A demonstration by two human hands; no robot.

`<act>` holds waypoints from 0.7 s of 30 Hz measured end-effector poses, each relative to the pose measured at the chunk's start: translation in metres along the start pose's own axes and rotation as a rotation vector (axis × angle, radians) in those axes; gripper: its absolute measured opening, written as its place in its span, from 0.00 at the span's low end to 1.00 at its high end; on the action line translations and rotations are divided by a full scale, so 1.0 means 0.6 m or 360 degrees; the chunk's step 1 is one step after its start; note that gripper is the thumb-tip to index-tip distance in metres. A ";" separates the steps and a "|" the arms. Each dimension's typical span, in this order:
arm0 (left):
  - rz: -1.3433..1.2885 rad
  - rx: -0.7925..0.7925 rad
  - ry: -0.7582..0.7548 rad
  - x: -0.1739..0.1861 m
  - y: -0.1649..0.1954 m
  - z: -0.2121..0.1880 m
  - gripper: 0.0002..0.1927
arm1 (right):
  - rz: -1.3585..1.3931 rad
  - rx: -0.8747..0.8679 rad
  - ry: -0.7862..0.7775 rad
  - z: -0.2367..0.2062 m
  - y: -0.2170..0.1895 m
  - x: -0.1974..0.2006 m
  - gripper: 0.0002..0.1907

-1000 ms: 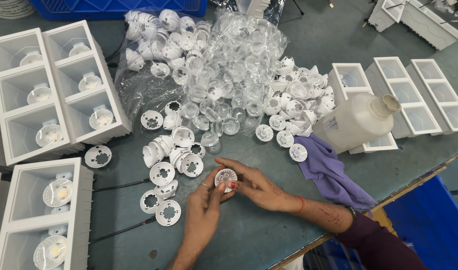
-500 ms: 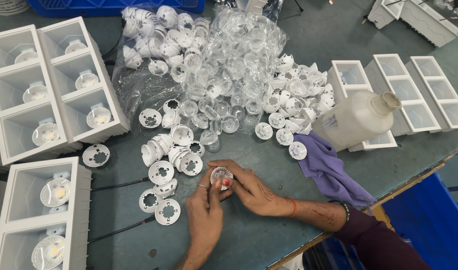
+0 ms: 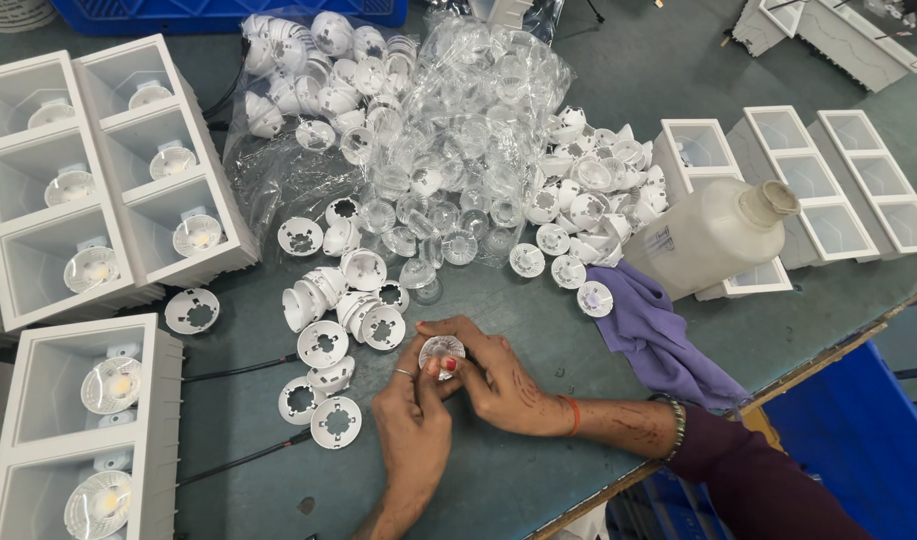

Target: The person picks clear plastic bulb covers and white plastic diffuser rings from the workbench, presses each ring onto a cover to snap them together, and places the assembled bulb units into white compartmented trays on the table.

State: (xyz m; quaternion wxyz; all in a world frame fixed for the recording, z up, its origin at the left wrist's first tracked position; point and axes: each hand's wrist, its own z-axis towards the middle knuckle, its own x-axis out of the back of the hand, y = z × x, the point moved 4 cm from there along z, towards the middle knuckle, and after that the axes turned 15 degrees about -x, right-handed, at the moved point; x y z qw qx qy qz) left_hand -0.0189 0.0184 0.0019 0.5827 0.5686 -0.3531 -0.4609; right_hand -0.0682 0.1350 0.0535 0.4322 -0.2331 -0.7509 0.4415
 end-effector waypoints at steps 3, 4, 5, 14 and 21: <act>0.0125 0.0049 -0.0009 0.008 -0.008 0.005 0.21 | 0.0234 -0.0095 -0.0154 0.011 0.003 -0.003 0.29; -0.0044 0.0053 -0.0026 0.009 -0.011 0.010 0.21 | 0.0155 0.0013 -0.0169 0.014 -0.003 0.000 0.27; -0.0216 0.0053 -0.0044 0.013 -0.014 0.018 0.20 | 0.0072 0.0125 -0.0181 0.018 -0.010 0.005 0.26; -0.0403 0.0231 -0.0105 0.033 -0.024 0.029 0.25 | -0.0245 0.0537 0.0005 0.018 -0.019 0.039 0.19; 0.0051 -0.0084 -0.0245 0.029 0.012 0.031 0.18 | -0.0736 0.0681 0.1066 0.049 -0.006 0.166 0.20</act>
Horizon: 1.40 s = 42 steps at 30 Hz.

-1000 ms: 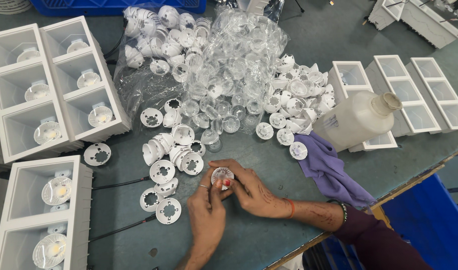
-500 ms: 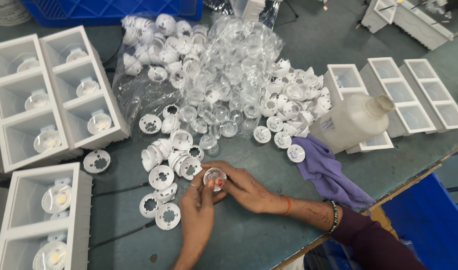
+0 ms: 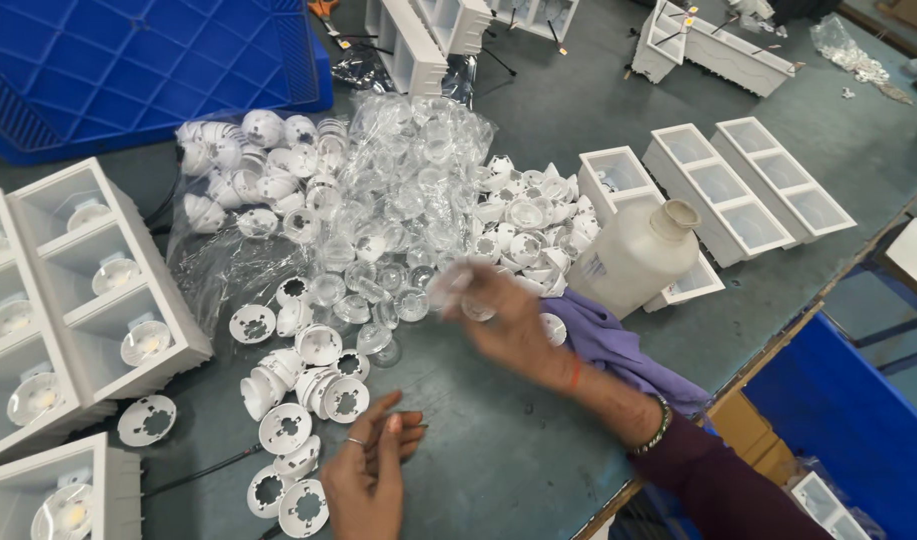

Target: The person picks clear plastic bulb covers and white plastic diffuser rings from the workbench, presses each ring onto a cover to snap them together, and places the assembled bulb units into white compartmented trays on the table.

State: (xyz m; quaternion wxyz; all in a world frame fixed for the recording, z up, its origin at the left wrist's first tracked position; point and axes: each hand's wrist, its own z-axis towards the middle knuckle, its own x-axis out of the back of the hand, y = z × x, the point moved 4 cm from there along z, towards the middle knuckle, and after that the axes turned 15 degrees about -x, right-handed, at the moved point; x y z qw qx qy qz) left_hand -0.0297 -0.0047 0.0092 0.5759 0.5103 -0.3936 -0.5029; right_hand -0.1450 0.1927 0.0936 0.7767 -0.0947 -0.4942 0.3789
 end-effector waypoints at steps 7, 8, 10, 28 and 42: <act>0.1140 -0.0798 0.0427 0.072 0.104 0.021 0.08 | -0.0339 -0.0130 0.0389 0.034 0.068 0.037 0.16; 0.1164 -0.0833 0.0450 0.082 0.112 0.026 0.08 | -0.0253 -0.0041 0.0289 0.023 0.056 0.018 0.14; 0.1257 -0.0900 0.0408 0.089 0.122 0.031 0.08 | -0.0195 0.0159 -0.0064 -0.003 0.026 -0.022 0.14; 0.1789 -0.0954 -0.0278 0.060 0.087 0.045 0.13 | -0.0175 0.0101 -0.0710 -0.027 -0.051 -0.040 0.30; 0.0826 -0.0600 -0.0132 0.042 0.090 0.030 0.09 | -0.0011 -0.0113 -0.0805 -0.026 -0.040 -0.051 0.27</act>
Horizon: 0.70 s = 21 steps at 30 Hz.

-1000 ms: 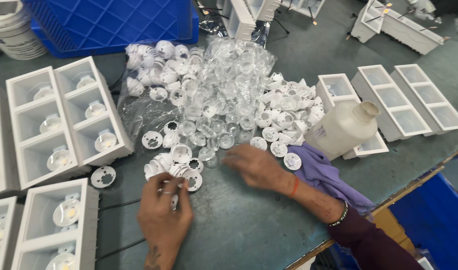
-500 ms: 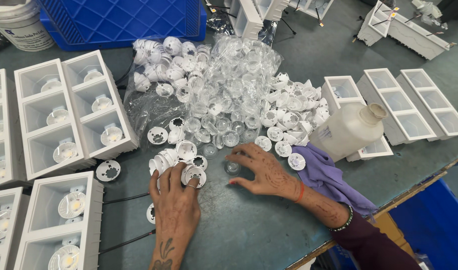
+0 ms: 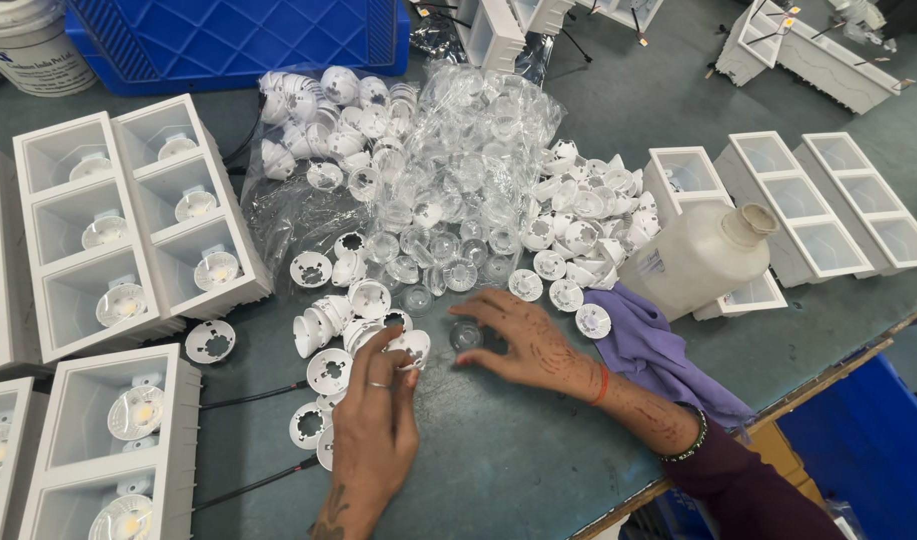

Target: The person picks clear plastic bulb covers and white plastic diffuser rings from the workbench, presses each ring onto a cover to snap them together, and places the assembled bulb units into white compartmented trays on the table.

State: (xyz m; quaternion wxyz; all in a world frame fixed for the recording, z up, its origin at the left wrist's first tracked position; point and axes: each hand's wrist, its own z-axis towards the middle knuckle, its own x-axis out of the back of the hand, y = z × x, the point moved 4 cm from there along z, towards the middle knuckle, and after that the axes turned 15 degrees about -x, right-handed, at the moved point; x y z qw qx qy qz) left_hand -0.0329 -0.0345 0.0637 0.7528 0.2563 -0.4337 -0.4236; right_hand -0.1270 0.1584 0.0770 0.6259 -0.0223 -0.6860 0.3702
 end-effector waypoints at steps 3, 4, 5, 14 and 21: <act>-0.0515 0.0319 0.0100 -0.016 -0.028 -0.011 0.08 | -0.0163 0.0141 -0.0001 -0.002 -0.007 -0.001 0.25; -0.0761 0.0334 0.0138 -0.023 -0.035 -0.013 0.07 | -0.0193 0.0123 -0.0040 -0.002 -0.005 -0.002 0.23; -0.1006 0.0348 0.0176 -0.029 -0.042 -0.014 0.06 | -0.0197 0.0104 -0.0037 -0.003 -0.003 -0.003 0.22; -0.1148 0.0804 0.0102 -0.033 -0.052 -0.028 0.11 | 0.1151 -0.0215 -0.0439 0.002 0.038 -0.005 0.22; -0.0571 0.0565 -0.0010 -0.034 -0.016 -0.013 0.28 | 0.1731 -0.0328 -0.0650 -0.011 0.042 -0.022 0.25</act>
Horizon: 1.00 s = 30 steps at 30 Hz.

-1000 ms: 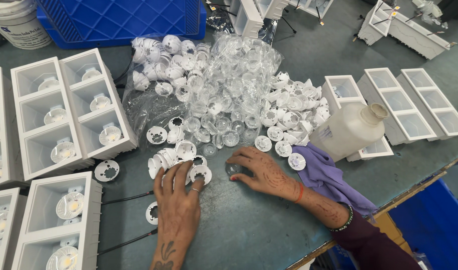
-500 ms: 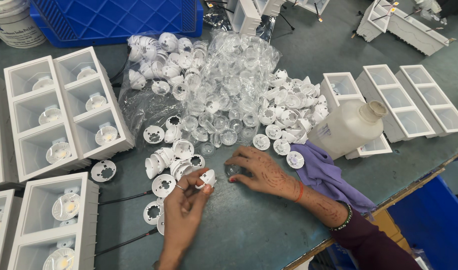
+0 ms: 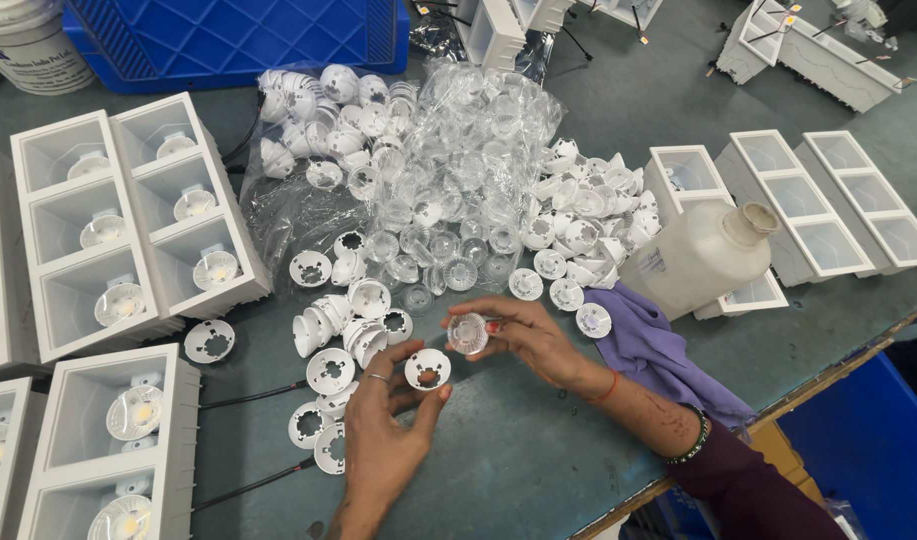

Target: The person picks clear plastic bulb covers and white plastic diffuser rings from the workbench, presses each ring onto a cover to snap them together, and places the assembled bulb units into white compartmented trays on the table.

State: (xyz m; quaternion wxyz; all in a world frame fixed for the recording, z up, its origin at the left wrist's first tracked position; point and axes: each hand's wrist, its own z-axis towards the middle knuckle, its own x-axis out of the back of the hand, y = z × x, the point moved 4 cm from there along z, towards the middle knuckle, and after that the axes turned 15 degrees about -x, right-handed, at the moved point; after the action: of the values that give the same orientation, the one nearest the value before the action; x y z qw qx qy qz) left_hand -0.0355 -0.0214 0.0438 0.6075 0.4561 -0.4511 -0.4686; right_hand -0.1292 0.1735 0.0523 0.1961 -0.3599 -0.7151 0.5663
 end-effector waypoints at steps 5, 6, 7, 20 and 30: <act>-0.0171 -0.0129 0.0074 0.003 0.011 0.003 0.32 | -0.0093 0.0059 0.0014 -0.003 -0.010 -0.015 0.25; -0.0238 -0.0074 0.0100 0.004 0.009 0.003 0.35 | -0.0127 0.0116 -0.0007 -0.006 -0.014 -0.020 0.25; -0.0264 -0.0011 0.0098 0.004 0.007 0.003 0.36 | -0.0160 0.0172 -0.0029 -0.008 -0.016 -0.025 0.26; -0.0833 0.0053 -0.0089 -0.012 -0.036 0.001 0.32 | -0.0712 0.0319 0.0300 -0.022 -0.020 -0.033 0.29; -0.0841 0.0024 0.0006 -0.007 -0.041 0.007 0.34 | -0.0520 0.0383 0.0283 -0.031 -0.020 -0.036 0.29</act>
State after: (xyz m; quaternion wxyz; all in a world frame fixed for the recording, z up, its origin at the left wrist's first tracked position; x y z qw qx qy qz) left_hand -0.0440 -0.0213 0.0201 0.4614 0.5635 -0.3186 -0.6067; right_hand -0.1056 0.1688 0.0717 0.3889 -0.2619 -0.6711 0.5742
